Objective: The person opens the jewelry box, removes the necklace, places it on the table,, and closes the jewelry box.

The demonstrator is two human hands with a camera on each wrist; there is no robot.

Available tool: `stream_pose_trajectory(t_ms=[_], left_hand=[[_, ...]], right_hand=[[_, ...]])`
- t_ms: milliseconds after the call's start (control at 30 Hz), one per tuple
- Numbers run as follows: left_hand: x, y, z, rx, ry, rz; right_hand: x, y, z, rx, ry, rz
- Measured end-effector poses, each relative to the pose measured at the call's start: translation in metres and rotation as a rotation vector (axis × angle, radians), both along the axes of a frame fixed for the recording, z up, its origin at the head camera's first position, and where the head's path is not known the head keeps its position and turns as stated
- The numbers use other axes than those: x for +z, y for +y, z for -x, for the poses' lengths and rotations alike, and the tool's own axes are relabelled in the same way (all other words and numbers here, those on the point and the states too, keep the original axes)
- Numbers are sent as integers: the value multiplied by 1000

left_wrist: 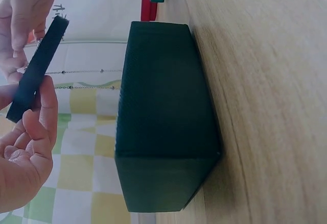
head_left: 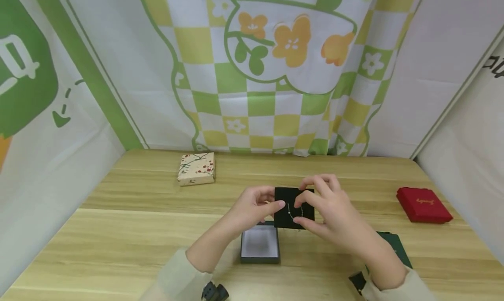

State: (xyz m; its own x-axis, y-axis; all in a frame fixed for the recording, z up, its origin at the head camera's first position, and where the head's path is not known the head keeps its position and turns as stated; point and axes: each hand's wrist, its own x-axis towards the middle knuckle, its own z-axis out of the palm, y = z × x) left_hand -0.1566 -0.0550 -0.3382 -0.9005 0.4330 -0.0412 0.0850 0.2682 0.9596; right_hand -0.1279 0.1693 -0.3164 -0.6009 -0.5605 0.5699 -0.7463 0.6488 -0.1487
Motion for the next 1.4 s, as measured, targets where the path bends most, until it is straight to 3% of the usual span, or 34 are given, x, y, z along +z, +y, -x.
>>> stream_pose_trajectory(t_ms=[267,433,667,1033,1400], left_hand=[[-1,0,1,5,-8,-18],[-3,1,1,31,-3,-26],[-6,3,0,56,2,-31],[-5,5,1,82,22,-51],[-7,9,0,88,28,-57]], right_hand=[[-7,-10,-4,-121,-32,-49],[-11,-17,-4,-153,26,-67],[-16,-26,-5,-157,113,8],[-24,-41,-8,-254,76,118],[-28,-44,-9,-308,25,120]])
